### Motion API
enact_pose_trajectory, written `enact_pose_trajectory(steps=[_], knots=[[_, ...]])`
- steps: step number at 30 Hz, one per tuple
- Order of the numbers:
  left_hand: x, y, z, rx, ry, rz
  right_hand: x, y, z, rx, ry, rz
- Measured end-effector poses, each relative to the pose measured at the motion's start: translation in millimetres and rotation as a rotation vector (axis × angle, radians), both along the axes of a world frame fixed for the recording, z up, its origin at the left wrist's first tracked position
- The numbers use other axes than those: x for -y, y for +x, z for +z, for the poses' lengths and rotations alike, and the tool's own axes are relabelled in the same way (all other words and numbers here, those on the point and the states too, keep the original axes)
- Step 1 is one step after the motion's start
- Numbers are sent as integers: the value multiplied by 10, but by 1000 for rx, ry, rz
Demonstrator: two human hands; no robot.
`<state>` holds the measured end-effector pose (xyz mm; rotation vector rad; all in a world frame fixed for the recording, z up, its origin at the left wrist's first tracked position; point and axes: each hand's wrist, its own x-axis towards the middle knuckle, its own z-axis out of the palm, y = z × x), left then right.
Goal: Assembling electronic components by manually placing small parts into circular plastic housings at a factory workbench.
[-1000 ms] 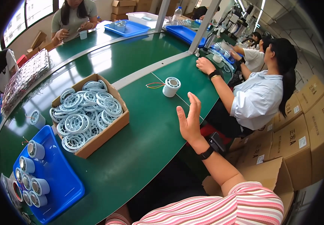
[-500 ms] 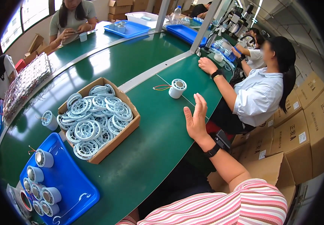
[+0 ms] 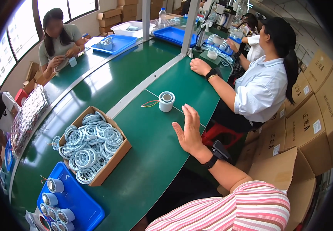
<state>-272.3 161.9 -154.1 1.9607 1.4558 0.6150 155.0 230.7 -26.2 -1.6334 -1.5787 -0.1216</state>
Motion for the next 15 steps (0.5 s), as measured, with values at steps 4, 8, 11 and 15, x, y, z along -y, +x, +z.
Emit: enact_pose_trajectory(steps=[4, 8, 11, 15], knots=[[20, 128, 53, 7, 11, 13, 49, 24, 13, -2, -26, 20], [81, 384, 46, 22, 6, 36, 69, 110, 15, 0, -41, 44], [142, 609, 0, 35, -10, 51, 74, 143, 4, -21, -37, 64], [306, 916, -92, 53, -47, 77, 60, 201, -22, -84, -27, 99]])
